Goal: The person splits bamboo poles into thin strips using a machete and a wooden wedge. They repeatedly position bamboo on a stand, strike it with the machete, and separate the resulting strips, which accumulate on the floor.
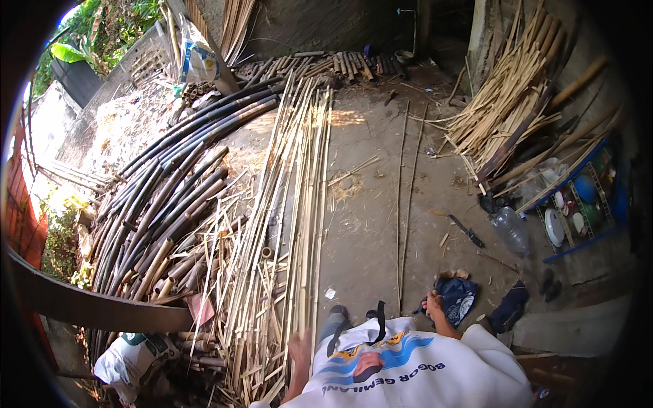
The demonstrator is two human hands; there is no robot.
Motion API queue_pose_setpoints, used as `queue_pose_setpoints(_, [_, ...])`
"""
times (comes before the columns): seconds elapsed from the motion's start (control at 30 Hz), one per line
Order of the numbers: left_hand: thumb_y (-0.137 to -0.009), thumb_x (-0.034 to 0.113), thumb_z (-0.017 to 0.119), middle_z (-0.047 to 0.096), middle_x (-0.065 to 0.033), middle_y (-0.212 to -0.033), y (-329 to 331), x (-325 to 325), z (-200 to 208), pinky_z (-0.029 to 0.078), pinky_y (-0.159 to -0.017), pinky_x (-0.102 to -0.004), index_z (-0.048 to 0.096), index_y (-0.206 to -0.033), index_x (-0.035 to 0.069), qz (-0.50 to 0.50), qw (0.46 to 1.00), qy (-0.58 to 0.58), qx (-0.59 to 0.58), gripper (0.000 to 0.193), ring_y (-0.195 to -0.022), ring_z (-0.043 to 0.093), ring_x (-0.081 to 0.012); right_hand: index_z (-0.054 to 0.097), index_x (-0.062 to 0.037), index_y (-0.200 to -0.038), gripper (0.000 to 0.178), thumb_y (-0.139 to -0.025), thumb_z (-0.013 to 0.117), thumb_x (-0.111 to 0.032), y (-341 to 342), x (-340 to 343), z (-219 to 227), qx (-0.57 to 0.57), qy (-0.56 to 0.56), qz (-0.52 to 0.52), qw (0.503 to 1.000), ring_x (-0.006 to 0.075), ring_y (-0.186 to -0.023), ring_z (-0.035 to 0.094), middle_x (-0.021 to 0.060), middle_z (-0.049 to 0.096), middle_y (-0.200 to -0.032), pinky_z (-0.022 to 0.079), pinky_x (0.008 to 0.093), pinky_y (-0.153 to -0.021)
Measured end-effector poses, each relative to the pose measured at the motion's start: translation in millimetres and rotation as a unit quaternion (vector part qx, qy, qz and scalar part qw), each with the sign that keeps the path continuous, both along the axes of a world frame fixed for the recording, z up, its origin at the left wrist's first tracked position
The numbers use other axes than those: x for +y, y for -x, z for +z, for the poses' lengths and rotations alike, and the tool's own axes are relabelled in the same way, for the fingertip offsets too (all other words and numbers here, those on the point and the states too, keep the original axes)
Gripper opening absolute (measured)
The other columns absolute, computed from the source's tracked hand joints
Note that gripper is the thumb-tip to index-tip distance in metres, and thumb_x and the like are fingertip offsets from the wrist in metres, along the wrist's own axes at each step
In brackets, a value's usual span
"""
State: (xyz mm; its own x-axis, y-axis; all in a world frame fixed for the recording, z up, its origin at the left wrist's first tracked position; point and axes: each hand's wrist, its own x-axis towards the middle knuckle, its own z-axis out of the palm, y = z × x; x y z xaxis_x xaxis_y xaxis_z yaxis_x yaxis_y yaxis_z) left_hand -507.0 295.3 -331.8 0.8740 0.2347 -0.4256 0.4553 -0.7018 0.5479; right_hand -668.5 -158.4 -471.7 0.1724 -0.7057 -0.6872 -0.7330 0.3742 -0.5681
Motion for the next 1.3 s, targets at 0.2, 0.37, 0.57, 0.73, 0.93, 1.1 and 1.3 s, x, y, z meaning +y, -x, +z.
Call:
queue_pose_setpoints(0.2, [-0.079, 0.052, 0.069, 0.063, -0.0209, -0.081, -100, 5, -12, 0.045, -0.079, -0.0446, 0.065, -0.092, -0.005, -0.007, 1.0, 0.023, -0.01, 0.058, -0.081, 0.059, -0.0307, 0.055, -0.0101, -0.089, 0.028, -0.096, 0.055, -0.038, 5, 28, 0, -0.037, -0.021, -0.157, 0.987, 0.0149, -0.049, 0.054, 0.0059, 0.059, -0.064, 0.044, 0.0309, -0.042])
queue_pose_setpoints(0.37, [-0.082, 0.049, 0.068, 0.044, -0.0081, -0.061, -162, 41, -35, 0.038, -0.062, -0.0435, 0.048, -0.066, 0.004, -0.017, 0.994, 0.086, -0.059, 0.051, -0.06, 0.041, -0.0229, 0.053, -0.0108, -0.079, 0.037, -0.096, 0.056, -0.043, 5, 81, -18, -0.025, 0.001, -0.103, 0.994, 0.0145, -0.047, 0.052, 0.0032, 0.053, -0.056, 0.045, 0.032, -0.043])
queue_pose_setpoints(0.57, [-0.084, 0.047, 0.067, 0.061, -0.0166, -0.075, -181, 19, 6, 0.043, -0.077, -0.0458, 0.063, -0.115, -0.008, -0.011, 0.994, 0.1, -0.035, 0.063, -0.071, 0.053, -0.0285, 0.054, -0.0111, -0.08, 0.042, -0.094, 0.056, -0.05, 22, 108, -94, -0.017, -0.033, -0.12, 0.992, 0.0141, -0.044, 0.048, 0.0011, 0.047, -0.052, 0.046, 0.0333, -0.045])
queue_pose_setpoints(0.73, [-0.081, 0.055, 0.069, 0.059, -0.0063, -0.064, -245, 31, 1, 0.041, -0.055, -0.0344, 0.067, -0.104, -0.003, -0.041, 0.998, 0.03, 0.044, 0.062, -0.056, 0.052, -0.0176, 0.056, -0.0109, -0.083, 0.043, -0.093, 0.056, -0.052, -17, 129, -41, -0.097, -0.077, -0.176, 0.976, 0.014, -0.044, 0.047, 0.0004, 0.047, -0.053, 0.046, 0.0337, -0.045])
queue_pose_setpoints(0.93, [-0.094, 0.033, 0.055, 0.062, -0.009, -0.06, -406, 68, 139, 0.048, -0.049, -0.0421, 0.062, -0.081, 0.011, -0.176, 0.881, -0.315, -0.307, 0.026, -0.052, 0.061, -0.0244, 0.058, -0.011, -0.096, 0.047, -0.092, 0.056, -0.058, -90, 92, 40, -0.244, -0.068, -0.3, 0.92, 0.0134, -0.048, 0.045, -0.0018, 0.046, -0.061, 0.049, 0.0343, -0.05])
queue_pose_setpoints(1.1, [-0.097, 0.025, 0.05, 0.062, -0.0204, -0.07, -552, 43, 345, 0.049, -0.071, -0.0504, 0.061, -0.075, 0.009, -0.305, 0.711, -0.365, -0.517, 0.03, -0.08, 0.066, -0.035, 0.059, -0.0109, -0.105, 0.04, -0.095, 0.058, -0.049, -162, 43, 197, -0.41, -0.046, -0.219, 0.884, 0.0101, -0.059, 0.048, -0.0015, 0.049, -0.069, 0.05, 0.0282, -0.061])
queue_pose_setpoints(1.3, [-0.082, 0.025, 0.066, 0.063, -0.0039, -0.063, -633, -209, 519, 0.052, -0.057, -0.0384, 0.063, -0.077, 0.013, -0.458, 0.365, -0.448, -0.675, 0.014, -0.059, 0.066, -0.0215, 0.057, -0.0065, -0.114, 0.041, -0.095, 0.06, -0.043, -219, 11, 404, -0.568, 0.139, -0.117, 0.803, 0.009, -0.068, 0.05, -0.0029, 0.044, -0.073, 0.053, 0.0314, -0.066])
